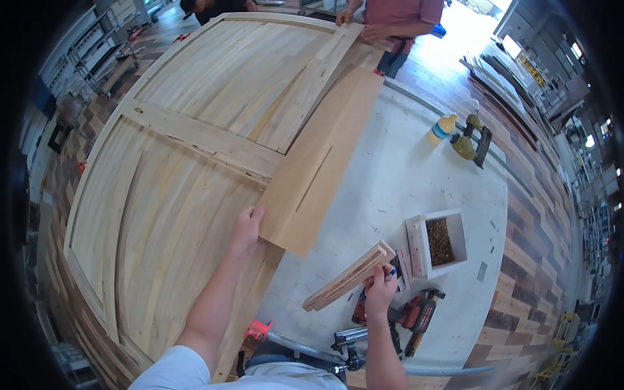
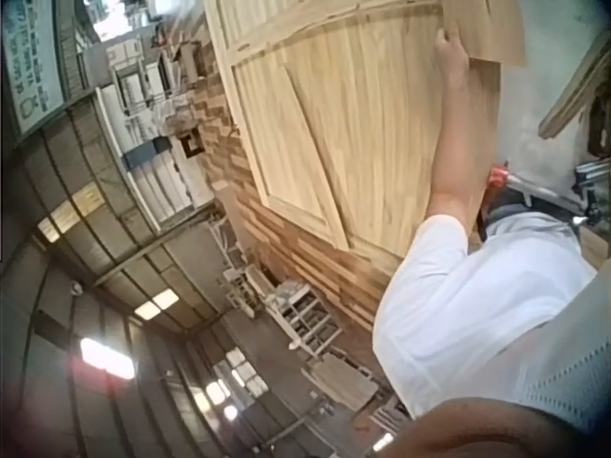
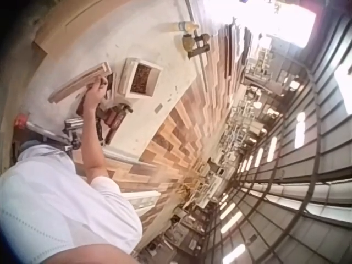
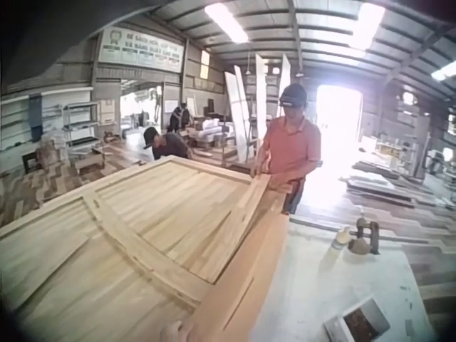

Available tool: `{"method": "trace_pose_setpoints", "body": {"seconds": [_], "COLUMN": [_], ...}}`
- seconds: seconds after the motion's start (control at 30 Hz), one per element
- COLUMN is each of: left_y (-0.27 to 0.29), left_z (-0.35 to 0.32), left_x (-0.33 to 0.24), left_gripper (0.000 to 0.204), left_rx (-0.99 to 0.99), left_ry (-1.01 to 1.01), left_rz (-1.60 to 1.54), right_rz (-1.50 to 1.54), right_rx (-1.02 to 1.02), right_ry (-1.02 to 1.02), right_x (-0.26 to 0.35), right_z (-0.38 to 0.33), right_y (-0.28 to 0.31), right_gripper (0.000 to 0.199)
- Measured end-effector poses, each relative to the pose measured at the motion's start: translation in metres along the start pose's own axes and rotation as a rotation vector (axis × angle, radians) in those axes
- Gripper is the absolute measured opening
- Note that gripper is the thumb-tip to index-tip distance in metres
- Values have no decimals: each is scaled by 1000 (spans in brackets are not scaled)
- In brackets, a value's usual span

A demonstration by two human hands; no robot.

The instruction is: Assembling and securing wooden planks to a larger panel using glue and a pneumatic nail gun.

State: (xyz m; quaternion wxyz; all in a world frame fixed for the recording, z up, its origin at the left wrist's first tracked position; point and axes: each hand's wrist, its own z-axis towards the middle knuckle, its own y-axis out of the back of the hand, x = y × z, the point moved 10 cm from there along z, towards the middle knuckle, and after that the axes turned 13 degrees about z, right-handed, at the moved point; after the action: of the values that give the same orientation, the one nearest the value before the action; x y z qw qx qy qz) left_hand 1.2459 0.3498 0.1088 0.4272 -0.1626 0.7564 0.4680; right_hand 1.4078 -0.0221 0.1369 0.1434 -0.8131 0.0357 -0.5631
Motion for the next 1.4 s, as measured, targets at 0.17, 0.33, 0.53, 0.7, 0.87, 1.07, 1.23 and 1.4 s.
{"method": "trace_pose_setpoints", "body": {"seconds": [0.17, 0.33, 0.53, 0.7, 0.87, 1.07, 1.23, 1.4], "left_y": [4, 10, 9, 8, 16, 23, 14, 9], "left_z": [9, -21, -36, -26, -16, -22, -5, 6], "left_x": [23, 44, 25, 30, 18, -11, 2, 10], "left_gripper": [41, 39, 39, 39, 35, 44, 37, 30], "left_rx": [38, 7, 31, 38, -162, -201, -17, 6], "left_ry": [64, 52, 139, 111, -121, -242, -106, -101], "left_rz": [-194, -159, -278, -286, 101, 264, 259, 60], "right_rz": [-100, -83, -52, -213, -356, -347, -428, -366], "right_rx": [9, 28, 13, -25, -20, -18, 138, 246], "right_ry": [37, 114, 244, 496, 540, 551, 391, 364], "right_x": [-25, -22, 14, 62, 63, 59, 37, 3], "right_z": [24, 15, -14, -33, -20, -9, 6, 21], "right_y": [4, -4, -13, -28, -41, -39, -45, -43], "right_gripper": [13, 14, 22, 20, 18, 19, 17, 17]}}
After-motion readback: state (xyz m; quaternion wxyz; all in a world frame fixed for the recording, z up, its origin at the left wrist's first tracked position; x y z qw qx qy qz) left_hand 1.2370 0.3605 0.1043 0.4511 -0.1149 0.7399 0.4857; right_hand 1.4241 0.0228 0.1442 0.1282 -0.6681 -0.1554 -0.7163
